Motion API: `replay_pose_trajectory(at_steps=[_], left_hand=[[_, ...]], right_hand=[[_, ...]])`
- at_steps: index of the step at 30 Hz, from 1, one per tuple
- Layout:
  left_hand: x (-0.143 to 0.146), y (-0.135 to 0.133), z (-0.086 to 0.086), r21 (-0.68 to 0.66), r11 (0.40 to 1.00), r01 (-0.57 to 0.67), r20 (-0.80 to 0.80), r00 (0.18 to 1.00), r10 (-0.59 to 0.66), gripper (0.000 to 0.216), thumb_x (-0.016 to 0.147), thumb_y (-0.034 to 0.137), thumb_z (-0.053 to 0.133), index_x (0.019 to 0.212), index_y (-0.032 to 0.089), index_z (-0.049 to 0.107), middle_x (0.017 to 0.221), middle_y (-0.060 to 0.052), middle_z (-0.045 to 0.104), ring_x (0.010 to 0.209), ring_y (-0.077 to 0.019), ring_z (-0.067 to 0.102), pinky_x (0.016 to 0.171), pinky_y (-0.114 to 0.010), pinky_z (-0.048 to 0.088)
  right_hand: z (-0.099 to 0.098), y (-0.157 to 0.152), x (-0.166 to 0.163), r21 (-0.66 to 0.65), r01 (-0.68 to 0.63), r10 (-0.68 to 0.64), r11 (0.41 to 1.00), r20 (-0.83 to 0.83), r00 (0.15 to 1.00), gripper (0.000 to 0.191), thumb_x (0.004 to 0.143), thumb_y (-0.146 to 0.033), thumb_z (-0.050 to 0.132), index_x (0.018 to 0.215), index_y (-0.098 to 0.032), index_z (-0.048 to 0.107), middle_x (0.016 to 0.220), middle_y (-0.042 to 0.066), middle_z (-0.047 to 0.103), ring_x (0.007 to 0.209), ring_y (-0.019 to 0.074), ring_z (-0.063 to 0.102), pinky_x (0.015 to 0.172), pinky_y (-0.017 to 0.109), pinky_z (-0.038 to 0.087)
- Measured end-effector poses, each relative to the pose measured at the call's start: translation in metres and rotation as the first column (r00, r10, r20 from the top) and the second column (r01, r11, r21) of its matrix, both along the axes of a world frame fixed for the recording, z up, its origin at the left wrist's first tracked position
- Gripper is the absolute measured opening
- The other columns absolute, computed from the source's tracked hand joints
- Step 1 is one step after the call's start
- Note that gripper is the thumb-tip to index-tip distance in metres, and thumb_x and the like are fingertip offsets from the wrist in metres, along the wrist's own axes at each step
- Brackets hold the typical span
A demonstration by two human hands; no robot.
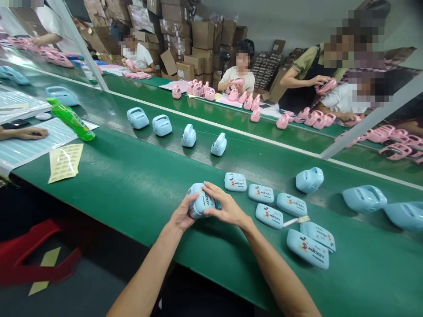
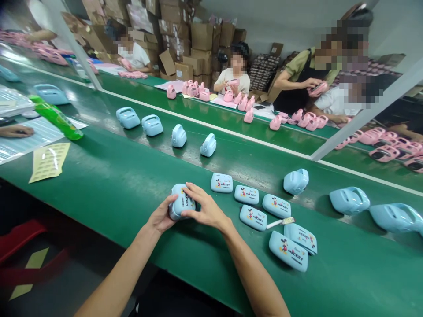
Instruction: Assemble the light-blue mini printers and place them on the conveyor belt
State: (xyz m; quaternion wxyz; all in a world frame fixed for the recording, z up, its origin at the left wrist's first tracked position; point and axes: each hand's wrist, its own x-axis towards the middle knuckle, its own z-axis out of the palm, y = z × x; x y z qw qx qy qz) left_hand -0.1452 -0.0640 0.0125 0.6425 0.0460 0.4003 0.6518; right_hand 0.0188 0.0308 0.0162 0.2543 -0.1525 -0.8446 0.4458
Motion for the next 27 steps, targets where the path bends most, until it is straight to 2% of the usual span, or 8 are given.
replay_pose_trajectory(at_steps=[2,4,7,13,16,19,22,27], left_hand=[[-0.001,0.0,0.001,0.001,0.999,0.052,0.053,0.997,-0.052,0.047,0.076,0.027,0.079,0.12,0.016,0.065,0.104,-0.011,0.077,0.094,-0.028,0.074,0.085,-0.041,0.061],[-0.002,0.0,0.001,0.008,0.998,0.07,0.083,0.994,-0.07,0.049,0.078,0.029,0.077,0.123,0.015,0.064,0.105,-0.012,0.077,0.097,-0.0304,0.074,0.086,-0.046,0.061],[-0.003,-0.002,0.001,-0.015,0.997,0.079,0.098,0.992,-0.077,0.05,0.08,0.032,0.076,0.125,0.017,0.063,0.106,-0.012,0.076,0.095,-0.0312,0.074,0.082,-0.049,0.062],[-0.002,-0.004,0.006,-0.062,0.997,0.056,0.113,0.992,-0.049,0.043,0.083,0.034,0.075,0.121,0.018,0.064,0.106,-0.012,0.076,0.091,-0.0292,0.074,0.078,-0.048,0.063],[0.001,-0.003,0.007,-0.04,0.997,0.059,0.091,0.994,-0.055,0.039,0.081,0.029,0.076,0.117,0.018,0.066,0.104,-0.011,0.076,0.092,-0.0281,0.074,0.083,-0.046,0.062],[0.002,-0.002,0.006,-0.005,0.999,0.051,0.043,0.998,-0.05,0.038,0.078,0.023,0.077,0.114,0.016,0.068,0.103,-0.01,0.076,0.094,-0.0266,0.074,0.089,-0.041,0.06],[0.003,-0.004,0.003,0.025,0.998,0.052,-0.012,0.999,-0.052,0.042,0.075,0.021,0.08,0.115,0.019,0.068,0.103,-0.008,0.076,0.093,-0.0268,0.074,0.087,-0.038,0.06],[0.002,-0.011,0.001,0.032,0.998,0.057,-0.085,0.995,-0.054,0.049,0.07,0.021,0.086,0.115,0.023,0.067,0.104,-0.007,0.076,0.094,-0.0283,0.073,0.083,-0.04,0.061]], right_hand=[[0.001,0.004,0.004,-0.079,-0.01,0.009,0.997,-0.017,1.0,0.071,0.088,-0.056,0.07,0.151,-0.031,0.048,0.16,0.01,0.044,0.151,0.0283,0.037,0.125,0.052,0.028],[0.002,0.007,0.007,-0.122,0.003,-0.006,0.992,-0.026,1.0,0.068,0.086,-0.054,0.074,0.147,-0.032,0.054,0.158,0.009,0.047,0.15,0.0294,0.039,0.125,0.054,0.028],[0.002,0.008,0.006,-0.156,0.013,-0.02,0.988,-0.041,0.999,0.065,0.081,-0.053,0.079,0.14,-0.032,0.062,0.155,0.009,0.051,0.149,0.0308,0.041,0.124,0.054,0.029],[0.008,0.008,0.006,-0.176,0.0,-0.008,0.984,-0.044,0.999,0.063,0.081,-0.052,0.079,0.138,-0.031,0.064,0.155,0.009,0.051,0.147,0.0302,0.044,0.123,0.052,0.032],[0.011,0.011,0.009,-0.142,-0.017,0.015,0.99,-0.017,1.0,0.065,0.08,-0.051,0.08,0.14,-0.03,0.062,0.155,0.01,0.051,0.147,0.0305,0.044,0.123,0.054,0.031],[0.011,0.01,0.01,-0.048,-0.053,0.052,0.997,-0.019,0.998,0.088,0.07,-0.053,0.088,0.148,-0.03,0.053,0.161,0.012,0.043,0.152,0.0327,0.036,0.124,0.055,0.028],[0.007,0.006,0.007,0.067,-0.1,0.103,0.993,-0.04,0.994,0.107,0.062,-0.054,0.092,0.154,-0.031,0.043,0.164,0.014,0.036,0.153,0.0342,0.032,0.124,0.055,0.027],[0.006,0.002,0.005,0.168,-0.089,0.1,0.982,-0.056,0.993,0.101,0.065,-0.053,0.09,0.153,-0.032,0.046,0.157,0.015,0.047,0.146,0.0337,0.045,0.119,0.053,0.038]])
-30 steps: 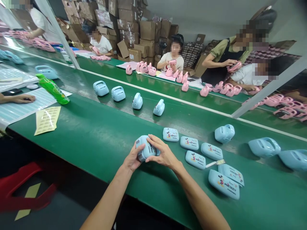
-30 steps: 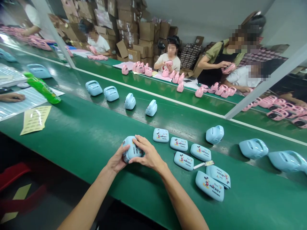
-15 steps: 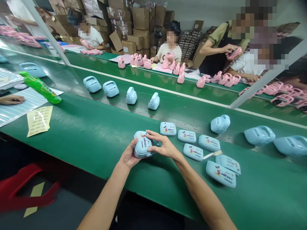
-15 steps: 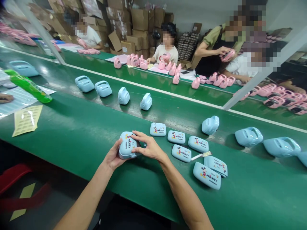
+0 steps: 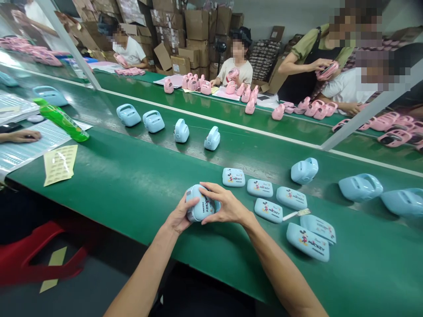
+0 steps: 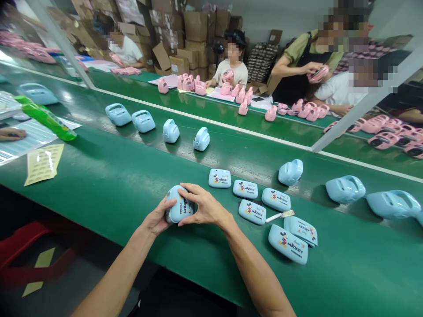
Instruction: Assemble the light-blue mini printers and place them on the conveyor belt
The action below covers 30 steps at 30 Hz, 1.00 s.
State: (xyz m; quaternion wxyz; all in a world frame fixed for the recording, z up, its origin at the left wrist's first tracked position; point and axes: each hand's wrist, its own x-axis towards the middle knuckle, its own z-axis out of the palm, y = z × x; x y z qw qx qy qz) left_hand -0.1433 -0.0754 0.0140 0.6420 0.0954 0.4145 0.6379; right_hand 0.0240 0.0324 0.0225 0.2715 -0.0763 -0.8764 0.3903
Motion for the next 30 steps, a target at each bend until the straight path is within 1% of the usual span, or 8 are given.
replay_pose_trajectory(at_steps=[4,7,10,14,18,25,27,30], left_hand=[[0.0,-0.004,0.002,0.013,1.0,-0.005,-0.049,0.999,0.005,0.053,0.069,0.02,0.089,0.116,0.022,0.066,0.105,-0.008,0.075,0.096,-0.0278,0.073,0.088,-0.04,0.059],[0.003,-0.005,0.003,-0.02,1.0,-0.008,-0.102,0.995,0.006,0.056,0.068,0.019,0.089,0.118,0.022,0.064,0.103,-0.007,0.075,0.092,-0.0264,0.074,0.085,-0.04,0.06],[0.007,-0.006,0.004,-0.034,0.999,-0.014,-0.11,0.994,0.01,0.056,0.068,0.022,0.089,0.118,0.021,0.064,0.101,-0.007,0.075,0.088,-0.0256,0.074,0.081,-0.038,0.061],[0.011,-0.005,0.004,-0.036,0.997,-0.072,-0.125,0.99,0.067,0.057,0.064,0.021,0.089,0.116,0.021,0.063,0.099,-0.006,0.075,0.088,-0.0253,0.074,0.08,-0.037,0.061],[0.01,-0.005,0.003,-0.056,0.994,-0.094,-0.094,0.992,0.088,0.058,0.063,0.019,0.088,0.115,0.021,0.063,0.098,-0.005,0.075,0.089,-0.0264,0.073,0.08,-0.038,0.061],[0.011,-0.006,-0.002,-0.093,0.99,-0.104,-0.012,0.995,0.104,0.058,0.065,0.017,0.085,0.118,0.019,0.062,0.101,-0.007,0.074,0.088,-0.0254,0.074,0.08,-0.038,0.062],[0.011,-0.006,-0.002,-0.104,0.991,-0.087,0.014,0.996,0.089,0.059,0.067,0.018,0.084,0.121,0.02,0.061,0.102,-0.008,0.075,0.087,-0.0252,0.074,0.079,-0.038,0.062],[0.009,-0.006,0.001,-0.078,0.994,-0.075,0.004,0.997,0.075,0.059,0.069,0.019,0.084,0.124,0.021,0.062,0.104,-0.008,0.075,0.09,-0.0265,0.074,0.082,-0.039,0.061]], right_hand=[[0.006,0.0,0.005,0.035,0.009,-0.011,0.999,0.049,0.999,0.096,0.065,-0.052,0.091,0.15,-0.034,0.049,0.155,0.014,0.05,0.141,0.0336,0.05,0.115,0.053,0.043],[0.007,0.0,0.008,0.048,0.018,-0.021,0.999,0.077,0.997,0.095,0.064,-0.053,0.091,0.148,-0.034,0.052,0.154,0.015,0.05,0.139,0.0333,0.052,0.113,0.053,0.045],[0.005,-0.001,0.008,0.045,0.015,-0.019,0.999,0.083,0.996,0.095,0.062,-0.054,0.092,0.147,-0.033,0.054,0.152,0.016,0.051,0.137,0.0328,0.053,0.111,0.052,0.047],[0.001,-0.002,0.004,0.045,0.014,-0.017,0.999,0.07,0.997,0.094,0.062,-0.053,0.093,0.146,-0.035,0.055,0.15,0.014,0.054,0.132,0.0329,0.054,0.11,0.055,0.047],[-0.002,-0.004,-0.001,0.011,0.012,-0.012,1.0,0.044,0.999,0.096,0.059,-0.053,0.094,0.145,-0.037,0.055,0.148,0.012,0.056,0.134,0.0334,0.053,0.112,0.056,0.044],[-0.005,-0.006,-0.003,-0.118,0.025,-0.011,0.993,0.11,0.994,0.097,0.058,-0.054,0.094,0.145,-0.036,0.055,0.152,0.011,0.052,0.14,0.0329,0.051,0.117,0.051,0.04],[-0.005,-0.006,-0.003,-0.141,0.001,0.015,0.99,0.114,0.993,0.1,0.059,-0.054,0.093,0.148,-0.034,0.053,0.156,0.012,0.048,0.143,0.0334,0.048,0.119,0.052,0.037],[-0.004,-0.007,-0.004,-0.164,-0.025,0.039,0.986,0.082,0.996,0.108,0.059,-0.054,0.093,0.153,-0.033,0.044,0.163,0.013,0.039,0.151,0.0344,0.036,0.122,0.054,0.031]])
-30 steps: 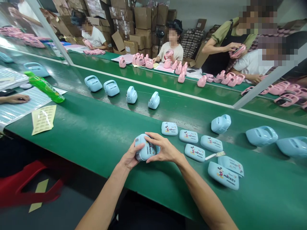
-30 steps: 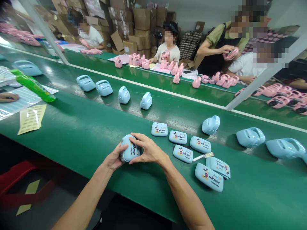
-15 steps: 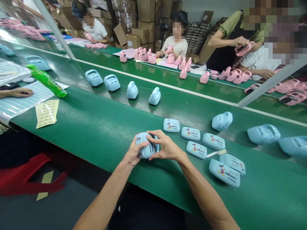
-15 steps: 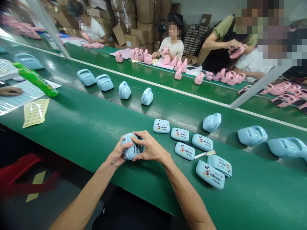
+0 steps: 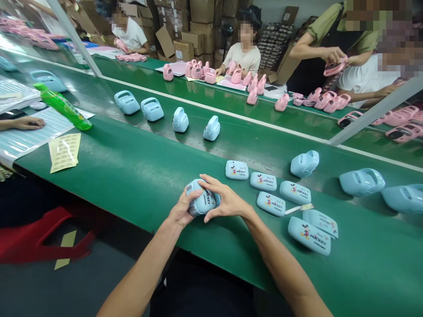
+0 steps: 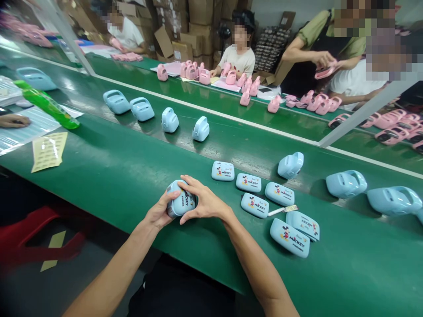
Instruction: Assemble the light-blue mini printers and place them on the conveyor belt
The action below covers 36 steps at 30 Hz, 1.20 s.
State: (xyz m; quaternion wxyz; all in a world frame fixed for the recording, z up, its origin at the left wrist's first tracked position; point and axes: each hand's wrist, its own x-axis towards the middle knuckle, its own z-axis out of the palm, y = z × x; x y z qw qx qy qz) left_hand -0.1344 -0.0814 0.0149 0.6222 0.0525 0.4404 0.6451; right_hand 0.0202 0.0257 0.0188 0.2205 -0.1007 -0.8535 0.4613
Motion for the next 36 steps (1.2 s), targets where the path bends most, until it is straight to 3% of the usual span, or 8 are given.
replay_pose_trajectory(at_steps=[6,16,24,29,31,32,34,36], left_hand=[[-0.004,-0.002,0.007,0.001,1.0,0.011,-0.143,0.99,-0.011,0.059,0.064,0.02,0.091,0.118,0.022,0.065,0.103,-0.006,0.075,0.094,-0.0267,0.073,0.085,-0.04,0.061],[0.009,-0.004,0.014,-0.065,0.997,-0.044,-0.172,0.985,0.032,0.065,0.059,0.025,0.094,0.115,0.021,0.062,0.099,-0.005,0.074,0.086,-0.0224,0.072,0.076,-0.035,0.062],[0.008,-0.001,0.014,-0.022,0.997,-0.076,-0.113,0.991,0.073,0.06,0.061,0.02,0.089,0.114,0.023,0.06,0.094,-0.002,0.074,0.081,-0.0211,0.072,0.071,-0.033,0.06],[0.007,0.006,0.0,0.03,0.993,-0.112,-0.035,0.993,0.113,0.056,0.062,0.02,0.087,0.112,0.021,0.06,0.108,-0.006,0.074,0.095,-0.0242,0.072,0.084,-0.037,0.059],[0.007,0.011,-0.004,0.058,0.988,-0.142,-0.04,0.989,0.145,0.054,0.064,0.024,0.086,0.111,0.021,0.061,0.109,-0.007,0.073,0.097,-0.0247,0.071,0.086,-0.037,0.059],[0.007,0.014,-0.006,0.083,0.983,-0.166,-0.051,0.984,0.17,0.054,0.065,0.027,0.086,0.112,0.021,0.061,0.11,-0.006,0.073,0.098,-0.0246,0.071,0.085,-0.037,0.059],[0.007,0.02,-0.008,0.157,0.961,-0.226,-0.085,0.967,0.241,0.058,0.065,0.032,0.086,0.116,0.025,0.059,0.112,-0.004,0.072,0.1,-0.0238,0.07,0.083,-0.035,0.059],[0.004,0.025,-0.011,0.237,0.934,-0.266,-0.154,0.939,0.306,0.069,0.061,0.033,0.089,0.122,0.029,0.056,0.113,-0.002,0.07,0.1,-0.0223,0.069,0.081,-0.033,0.058]], right_hand=[[0.004,-0.001,0.001,0.079,0.045,-0.044,0.996,-0.014,0.999,0.099,0.062,-0.054,0.091,0.15,-0.034,0.049,0.156,0.012,0.048,0.145,0.032,0.046,0.119,0.05,0.038],[0.003,-0.001,0.006,0.141,0.049,-0.049,0.989,-0.002,0.999,0.094,0.061,-0.05,0.093,0.145,-0.029,0.057,0.149,0.017,0.053,0.137,0.0336,0.053,0.112,0.05,0.045],[0.004,-0.005,-0.001,-0.023,0.03,-0.032,0.999,-0.109,0.994,0.1,0.056,-0.05,0.095,0.146,-0.035,0.055,0.156,0.01,0.05,0.151,0.0358,0.036,0.121,0.053,0.035],[0.003,-0.004,-0.005,-0.214,0.021,-0.042,0.977,-0.095,0.995,0.099,0.052,-0.047,0.098,0.142,-0.036,0.059,0.158,0.007,0.048,0.155,0.0368,0.027,0.127,0.06,0.014],[-0.001,-0.006,-0.008,-0.396,0.132,-0.192,0.909,-0.116,0.974,0.096,0.053,-0.049,0.097,0.141,-0.033,0.061,0.157,0.007,0.049,0.155,0.0358,0.025,0.128,0.058,0.012],[-0.003,-0.008,-0.011,-0.521,0.207,-0.308,0.828,-0.114,0.944,0.092,0.057,-0.051,0.095,0.14,-0.031,0.062,0.155,0.007,0.051,0.155,0.0348,0.027,0.128,0.056,0.015],[-0.008,-0.014,-0.017,-0.763,0.264,-0.473,0.591,-0.061,0.879,0.079,0.067,-0.055,0.088,0.137,-0.029,0.062,0.148,0.008,0.059,0.148,0.033,0.041,0.124,0.053,0.03],[-0.013,-0.019,-0.023,-0.91,0.17,-0.468,0.379,-0.029,0.883,0.071,0.073,-0.053,0.084,0.136,-0.03,0.059,0.136,0.008,0.067,0.131,0.0319,0.06,0.109,0.05,0.05]])
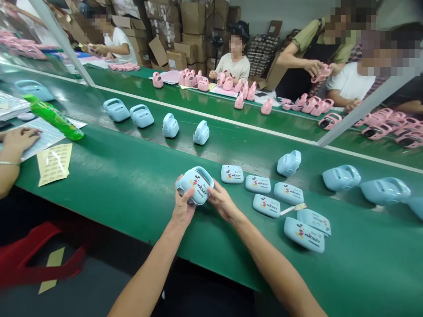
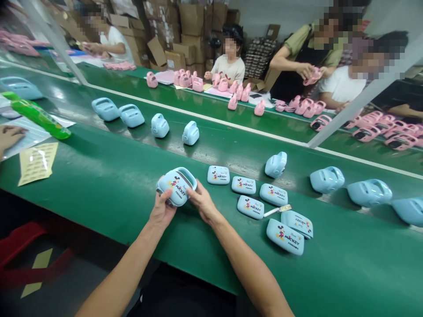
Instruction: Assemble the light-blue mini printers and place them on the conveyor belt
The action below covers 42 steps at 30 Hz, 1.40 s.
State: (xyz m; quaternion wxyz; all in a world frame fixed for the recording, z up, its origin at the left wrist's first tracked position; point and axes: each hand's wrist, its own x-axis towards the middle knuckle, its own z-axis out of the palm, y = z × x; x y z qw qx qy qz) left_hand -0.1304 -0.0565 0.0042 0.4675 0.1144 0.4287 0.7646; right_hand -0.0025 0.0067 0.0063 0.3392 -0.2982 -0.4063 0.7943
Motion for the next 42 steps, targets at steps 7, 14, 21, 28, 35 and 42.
replay_pose_trajectory(at_steps=[7,14,21,28,35,42], left_hand=[[-0.036,0.014,-0.015,-0.051,0.988,0.148,-0.418,0.895,-0.156,0.068,0.069,0.065,0.077,0.118,0.022,0.061,0.098,-0.006,0.071,0.083,-0.0224,0.068,0.071,-0.032,0.054],[-0.029,0.025,-0.025,-0.187,0.947,-0.261,-0.828,0.56,-0.009,0.07,0.088,0.078,0.034,0.085,0.018,0.07,0.076,-0.008,0.072,0.076,-0.0272,0.067,0.071,-0.037,0.05],[-0.023,0.025,-0.024,-0.188,0.926,-0.329,-0.873,0.488,-0.004,0.063,0.093,0.068,0.032,0.084,0.019,0.07,0.073,-0.008,0.071,0.071,-0.0252,0.067,0.068,-0.035,0.05],[-0.021,0.034,-0.019,-0.179,0.917,-0.355,-0.85,0.525,0.038,0.06,0.091,0.07,0.035,0.076,0.021,0.068,0.069,-0.007,0.068,0.071,-0.0251,0.063,0.068,-0.034,0.047],[-0.031,0.031,-0.024,-0.174,0.961,-0.213,-0.673,0.738,0.041,0.074,0.084,0.084,0.038,0.077,0.019,0.073,0.07,-0.009,0.07,0.08,-0.0288,0.067,0.074,-0.036,0.05],[-0.02,0.029,-0.019,-0.247,0.909,-0.335,-0.752,0.658,0.038,0.078,0.093,0.072,0.023,0.073,0.018,0.076,0.069,-0.011,0.072,0.077,-0.0284,0.07,0.073,-0.036,0.052]], right_hand=[[-0.01,0.015,0.006,0.191,0.02,-0.028,0.981,0.041,0.999,0.107,0.051,-0.026,0.096,0.146,-0.031,0.047,0.121,0.005,0.072,0.114,0.0273,0.069,0.097,0.041,0.057],[-0.022,0.014,-0.005,0.6,-0.037,-0.161,0.799,0.274,0.948,0.076,0.069,-0.046,0.081,0.138,-0.021,0.057,0.138,0.01,0.063,0.125,0.0298,0.06,0.11,0.042,0.044],[-0.02,0.008,-0.043,0.713,0.216,-0.591,0.667,0.33,0.736,0.048,0.096,-0.059,0.035,0.077,-0.022,0.057,0.064,0.0,0.057,0.061,0.0172,0.05,0.062,0.028,0.038],[-0.022,0.016,-0.05,0.731,0.238,-0.646,0.64,0.344,0.681,0.046,0.098,-0.059,0.032,0.069,-0.026,0.044,0.058,-0.003,0.044,0.057,0.0168,0.04,0.06,0.029,0.031],[-0.02,0.012,-0.044,0.729,0.196,-0.589,0.656,0.332,0.737,0.049,0.098,-0.061,0.029,0.079,-0.025,0.056,0.065,0.0,0.053,0.062,0.0189,0.047,0.064,0.028,0.035],[-0.031,0.0,-0.041,0.727,0.228,-0.602,0.647,0.304,0.738,0.049,0.095,-0.063,0.032,0.088,-0.023,0.059,0.076,0.004,0.062,0.069,0.0217,0.056,0.069,0.031,0.041]])
